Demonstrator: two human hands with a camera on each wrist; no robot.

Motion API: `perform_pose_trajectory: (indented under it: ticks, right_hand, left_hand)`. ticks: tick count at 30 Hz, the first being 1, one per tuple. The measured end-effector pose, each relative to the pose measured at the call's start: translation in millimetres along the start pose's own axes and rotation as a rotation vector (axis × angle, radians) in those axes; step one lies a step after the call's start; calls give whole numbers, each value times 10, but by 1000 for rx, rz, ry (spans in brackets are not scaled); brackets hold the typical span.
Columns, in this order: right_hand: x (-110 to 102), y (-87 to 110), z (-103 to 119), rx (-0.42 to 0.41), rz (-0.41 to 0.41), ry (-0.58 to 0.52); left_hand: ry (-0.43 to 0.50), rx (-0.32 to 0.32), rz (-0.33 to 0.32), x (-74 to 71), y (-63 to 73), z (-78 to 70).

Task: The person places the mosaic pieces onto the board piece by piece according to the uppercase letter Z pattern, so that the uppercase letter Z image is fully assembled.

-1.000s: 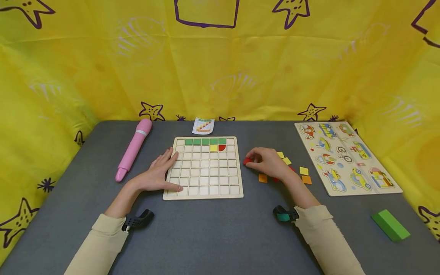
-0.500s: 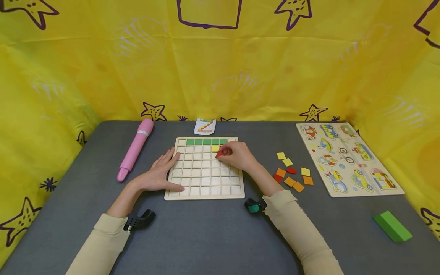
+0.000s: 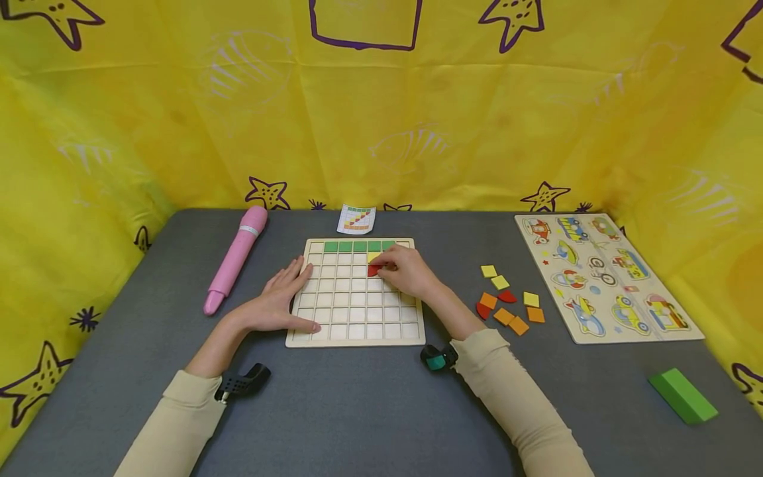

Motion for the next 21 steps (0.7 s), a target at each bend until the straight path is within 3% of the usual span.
perform_pose_trajectory:
  ticks: [8,13,21]
  right_hand:
    - [-194,212,-129,86,-80,-57]
    - [-501,461,-375,136,-139,80]
    - [-893,804,-703,301,-78,184]
  left_hand:
    - [2,6,0,14,-7,-4]
    - [6,2,-1,8,-4,0]
    - [8,-5,8,0,-4,1]
Point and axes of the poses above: each hand's wrist, its own y-axis away from the middle knuckle, its own x-axis out of the palm, z = x × y, the point moved 1 cm from there along -y, towards the middle knuckle, and after that the axes turned 6 degrees about x, right-handed, at the moved point
